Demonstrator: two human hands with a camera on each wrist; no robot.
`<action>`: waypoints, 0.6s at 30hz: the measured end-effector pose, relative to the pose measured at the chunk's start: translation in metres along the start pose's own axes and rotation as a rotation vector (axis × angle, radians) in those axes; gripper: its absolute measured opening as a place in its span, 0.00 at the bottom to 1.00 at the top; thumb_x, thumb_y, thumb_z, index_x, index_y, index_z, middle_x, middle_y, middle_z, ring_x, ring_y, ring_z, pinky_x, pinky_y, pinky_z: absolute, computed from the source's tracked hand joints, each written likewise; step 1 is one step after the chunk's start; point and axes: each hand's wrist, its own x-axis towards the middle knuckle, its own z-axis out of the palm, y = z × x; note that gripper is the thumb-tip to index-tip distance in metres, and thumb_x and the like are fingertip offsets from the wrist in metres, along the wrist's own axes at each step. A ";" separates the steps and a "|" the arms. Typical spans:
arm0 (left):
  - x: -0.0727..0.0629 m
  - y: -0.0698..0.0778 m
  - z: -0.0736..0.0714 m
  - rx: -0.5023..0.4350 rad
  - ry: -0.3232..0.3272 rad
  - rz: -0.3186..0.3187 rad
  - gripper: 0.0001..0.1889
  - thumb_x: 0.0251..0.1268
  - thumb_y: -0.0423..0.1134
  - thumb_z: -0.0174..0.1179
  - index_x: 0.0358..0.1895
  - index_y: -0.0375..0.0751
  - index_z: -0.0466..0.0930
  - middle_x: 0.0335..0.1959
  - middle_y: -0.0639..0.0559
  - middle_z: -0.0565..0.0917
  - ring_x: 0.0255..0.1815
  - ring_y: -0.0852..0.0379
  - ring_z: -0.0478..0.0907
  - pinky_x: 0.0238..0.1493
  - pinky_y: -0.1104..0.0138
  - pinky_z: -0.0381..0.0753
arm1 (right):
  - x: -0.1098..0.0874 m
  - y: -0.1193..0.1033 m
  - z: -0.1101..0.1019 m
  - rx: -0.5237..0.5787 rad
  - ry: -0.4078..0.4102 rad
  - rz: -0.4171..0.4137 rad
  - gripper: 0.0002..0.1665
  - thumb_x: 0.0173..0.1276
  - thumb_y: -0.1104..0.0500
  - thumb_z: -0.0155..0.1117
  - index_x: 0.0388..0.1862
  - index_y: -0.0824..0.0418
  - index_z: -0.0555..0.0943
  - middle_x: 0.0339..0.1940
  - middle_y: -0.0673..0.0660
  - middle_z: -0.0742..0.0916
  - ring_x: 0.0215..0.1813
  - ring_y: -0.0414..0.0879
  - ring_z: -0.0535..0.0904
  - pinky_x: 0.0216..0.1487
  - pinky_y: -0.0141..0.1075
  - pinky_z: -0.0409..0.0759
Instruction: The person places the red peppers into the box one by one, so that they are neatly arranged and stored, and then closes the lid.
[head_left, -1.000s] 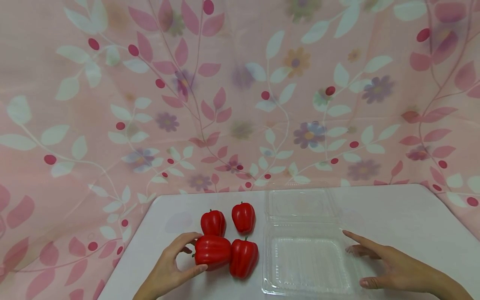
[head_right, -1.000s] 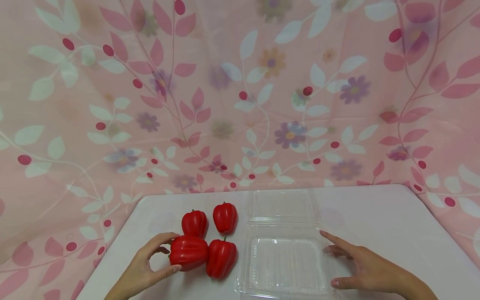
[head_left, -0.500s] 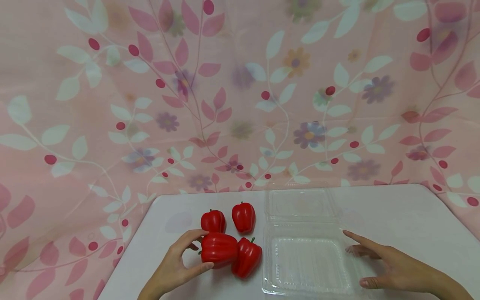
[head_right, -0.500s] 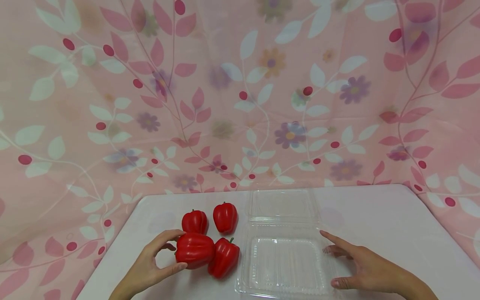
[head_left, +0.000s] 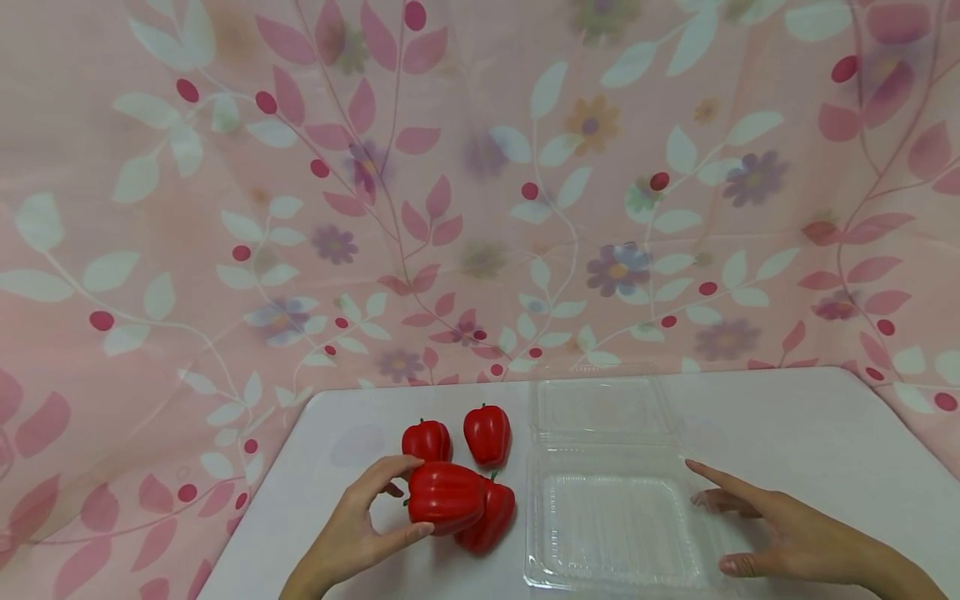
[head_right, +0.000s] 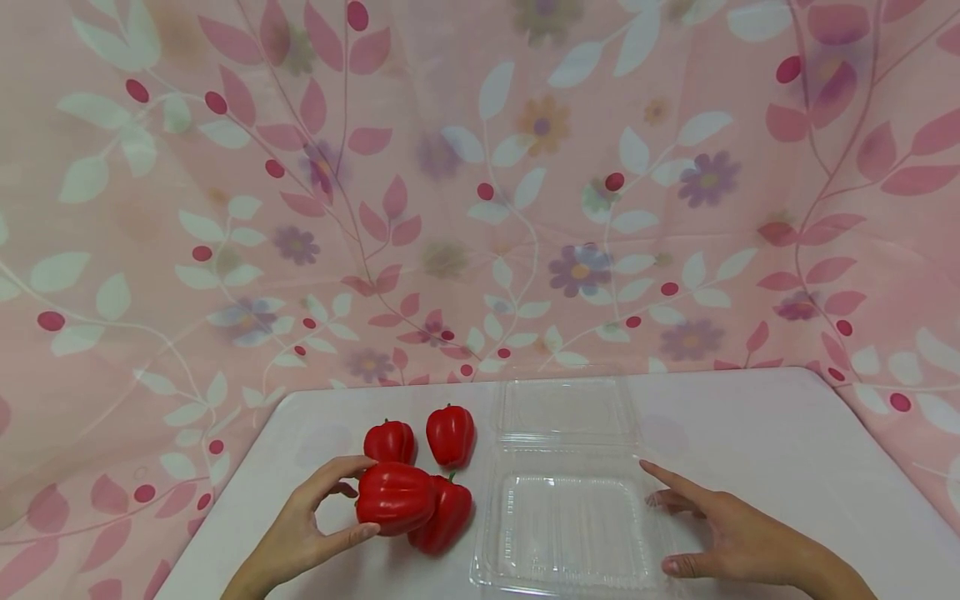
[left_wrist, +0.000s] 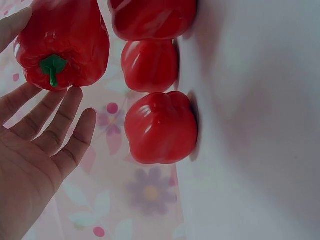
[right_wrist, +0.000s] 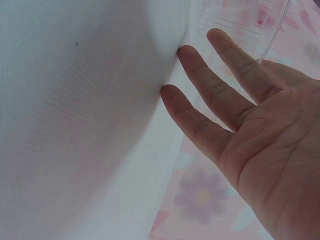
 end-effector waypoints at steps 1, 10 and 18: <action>0.001 0.001 0.001 0.003 -0.001 0.003 0.35 0.45 0.49 0.79 0.61 0.55 0.75 0.53 0.64 0.79 0.47 0.61 0.77 0.41 0.62 0.84 | 0.000 0.000 0.000 -0.001 0.000 -0.003 0.56 0.61 0.52 0.74 0.80 0.58 0.51 0.60 0.56 0.82 0.59 0.41 0.79 0.52 0.34 0.79; 0.014 0.034 0.001 -0.019 -0.014 0.116 0.32 0.48 0.38 0.78 0.60 0.43 0.76 0.51 0.53 0.80 0.45 0.58 0.77 0.40 0.64 0.83 | -0.001 0.001 -0.001 0.017 -0.012 -0.004 0.56 0.62 0.52 0.73 0.80 0.58 0.51 0.60 0.59 0.81 0.60 0.42 0.79 0.52 0.34 0.79; 0.021 0.045 0.003 -0.070 -0.058 0.120 0.33 0.50 0.38 0.77 0.61 0.44 0.74 0.53 0.50 0.79 0.45 0.58 0.78 0.41 0.60 0.84 | -0.001 0.002 -0.001 0.010 -0.010 -0.024 0.56 0.62 0.52 0.73 0.80 0.58 0.51 0.60 0.59 0.81 0.60 0.42 0.79 0.52 0.35 0.80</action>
